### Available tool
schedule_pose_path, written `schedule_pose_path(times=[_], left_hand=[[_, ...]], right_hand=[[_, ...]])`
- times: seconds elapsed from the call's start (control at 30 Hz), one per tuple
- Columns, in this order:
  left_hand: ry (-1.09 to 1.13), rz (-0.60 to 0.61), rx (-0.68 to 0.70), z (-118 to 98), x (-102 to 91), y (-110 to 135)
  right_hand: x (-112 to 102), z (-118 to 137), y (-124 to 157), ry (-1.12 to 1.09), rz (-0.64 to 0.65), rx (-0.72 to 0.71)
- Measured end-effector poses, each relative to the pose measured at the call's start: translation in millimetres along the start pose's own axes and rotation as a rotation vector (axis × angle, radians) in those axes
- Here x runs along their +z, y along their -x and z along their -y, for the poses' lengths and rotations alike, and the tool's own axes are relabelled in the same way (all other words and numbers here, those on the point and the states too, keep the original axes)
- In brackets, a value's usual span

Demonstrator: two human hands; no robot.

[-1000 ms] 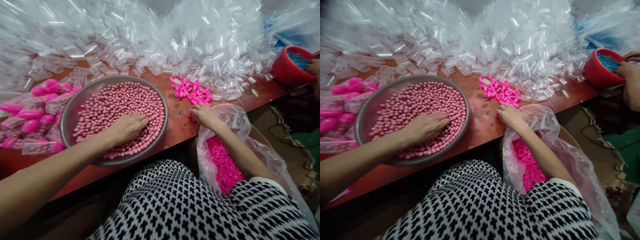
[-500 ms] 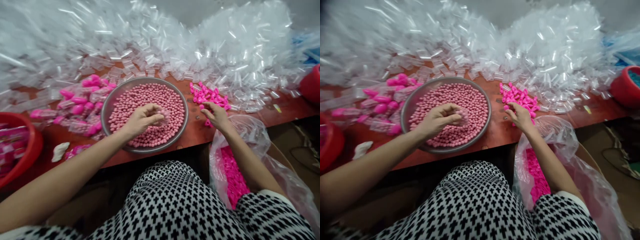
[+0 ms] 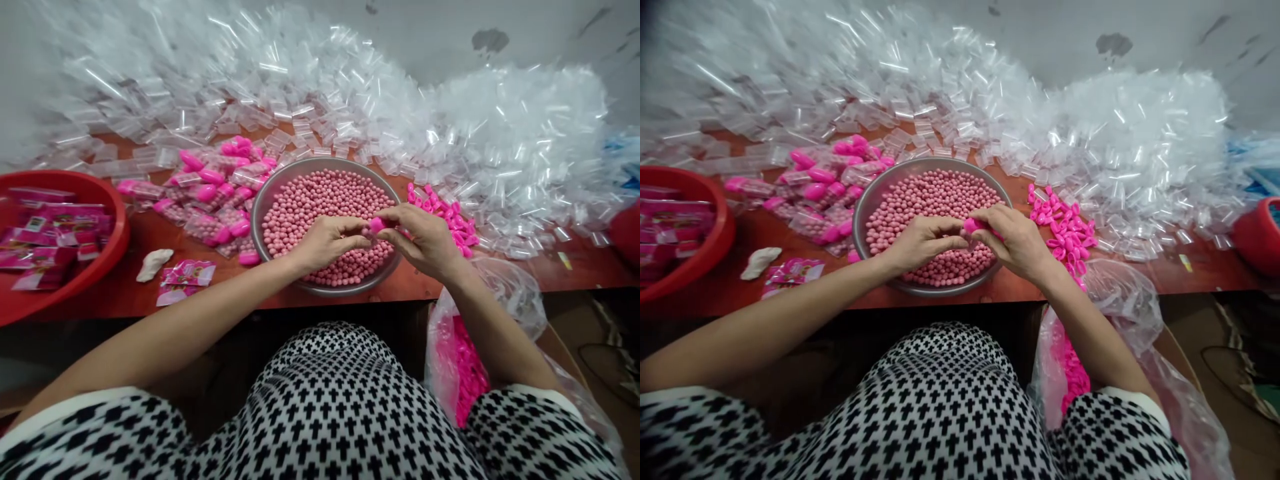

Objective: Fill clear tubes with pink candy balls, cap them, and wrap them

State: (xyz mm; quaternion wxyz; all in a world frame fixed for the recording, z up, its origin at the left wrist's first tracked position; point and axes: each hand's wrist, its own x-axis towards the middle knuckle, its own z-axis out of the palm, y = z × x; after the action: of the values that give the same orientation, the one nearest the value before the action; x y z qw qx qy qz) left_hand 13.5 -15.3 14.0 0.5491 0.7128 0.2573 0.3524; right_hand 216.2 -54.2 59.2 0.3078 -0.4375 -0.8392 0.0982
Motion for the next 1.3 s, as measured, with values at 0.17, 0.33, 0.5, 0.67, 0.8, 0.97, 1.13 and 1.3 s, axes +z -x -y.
schedule_pose_path(times=[0.17, 0.33, 0.5, 0.67, 0.8, 0.97, 1.13, 1.3], left_hand=[[-0.092, -0.08, 0.095, -1, -1.8, 4], [-0.234, -0.115, 0.184, 2, -2.3, 6], [-0.361, -0.12, 0.262, 9, 2.1, 6], [-0.276, -0.134, 0.221, 7, 2.4, 3], [0.137, -0.115, -0.029, 1, -2.1, 0], [0.357, -0.118, -0.112, -1, -6.4, -1], [0.116, -0.048, 0.051, 0, -4.5, 2], [-0.114, -0.106, 0.163, 3, -5.1, 5]], right_hand=[[6, -1, 2, 0.037, 0.036, -0.027], [15, 0, 12, 0.112, 0.009, -0.072], [19, 4, 19, 0.279, 0.025, -0.113], [22, 4, 14, 0.175, -0.006, -0.012], [18, 1, 15, -0.455, -0.094, 0.273], [10, -6, 25, -0.998, -0.156, 0.512], [15, -11, 15, -1.052, -0.136, 0.601], [25, -7, 3, -1.238, 0.225, 0.708]])
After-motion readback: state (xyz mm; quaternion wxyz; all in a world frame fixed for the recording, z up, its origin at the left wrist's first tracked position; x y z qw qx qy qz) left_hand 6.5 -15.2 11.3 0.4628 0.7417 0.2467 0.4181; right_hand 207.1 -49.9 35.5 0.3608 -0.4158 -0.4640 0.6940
